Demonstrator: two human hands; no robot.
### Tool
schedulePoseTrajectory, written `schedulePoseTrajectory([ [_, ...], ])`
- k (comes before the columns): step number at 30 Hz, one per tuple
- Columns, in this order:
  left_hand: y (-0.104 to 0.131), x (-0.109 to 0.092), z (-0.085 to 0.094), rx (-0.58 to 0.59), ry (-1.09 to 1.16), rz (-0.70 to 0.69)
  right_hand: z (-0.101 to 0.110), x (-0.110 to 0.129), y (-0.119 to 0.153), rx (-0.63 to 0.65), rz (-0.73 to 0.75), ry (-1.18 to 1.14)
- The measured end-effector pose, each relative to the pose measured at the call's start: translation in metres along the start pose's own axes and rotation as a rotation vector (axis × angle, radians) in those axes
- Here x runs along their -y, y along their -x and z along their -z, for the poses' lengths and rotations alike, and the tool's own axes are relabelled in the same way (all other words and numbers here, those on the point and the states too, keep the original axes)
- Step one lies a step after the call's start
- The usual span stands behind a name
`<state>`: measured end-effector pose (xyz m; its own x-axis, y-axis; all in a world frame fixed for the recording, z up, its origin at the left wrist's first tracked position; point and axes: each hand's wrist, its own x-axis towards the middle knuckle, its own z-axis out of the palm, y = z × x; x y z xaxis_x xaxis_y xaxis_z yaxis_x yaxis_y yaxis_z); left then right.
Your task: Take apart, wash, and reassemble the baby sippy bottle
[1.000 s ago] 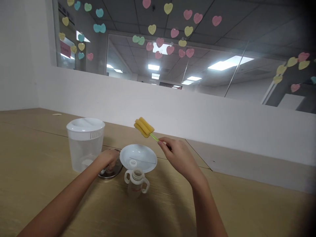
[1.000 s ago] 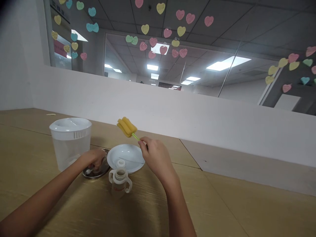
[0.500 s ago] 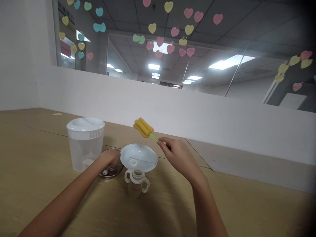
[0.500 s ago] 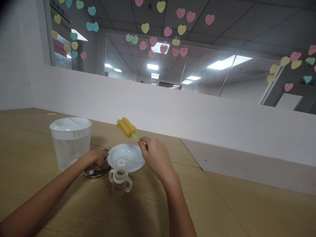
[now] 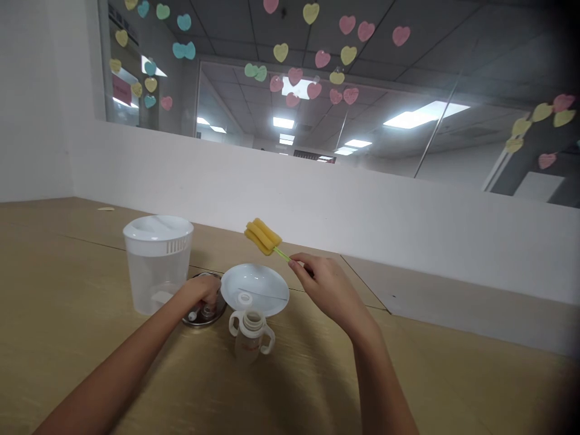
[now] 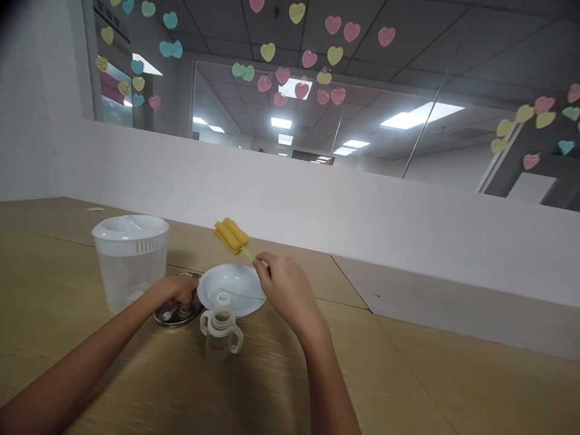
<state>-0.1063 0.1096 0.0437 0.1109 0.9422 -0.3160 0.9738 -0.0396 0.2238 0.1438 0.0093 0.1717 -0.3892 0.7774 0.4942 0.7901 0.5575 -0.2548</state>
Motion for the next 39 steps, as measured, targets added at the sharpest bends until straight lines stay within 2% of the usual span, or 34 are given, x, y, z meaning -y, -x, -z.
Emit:
schedulePoseTrajectory([
  [7,0.004,-0.003,0.005,0.001,-0.023,0.006,0.001,0.001,-0.001,0.008,-0.003,0.012],
  [13,0.002,-0.003,0.003,0.071,-0.067,0.043,0.001,0.002,0.0,0.012,0.002,0.023],
  [25,0.004,-0.005,0.006,0.098,-0.079,0.095,0.0,-0.001,-0.001,0.008,0.008,0.017],
  [39,0.009,0.008,0.014,0.178,0.042,0.123,0.001,0.001,-0.001,0.038,-0.008,0.034],
])
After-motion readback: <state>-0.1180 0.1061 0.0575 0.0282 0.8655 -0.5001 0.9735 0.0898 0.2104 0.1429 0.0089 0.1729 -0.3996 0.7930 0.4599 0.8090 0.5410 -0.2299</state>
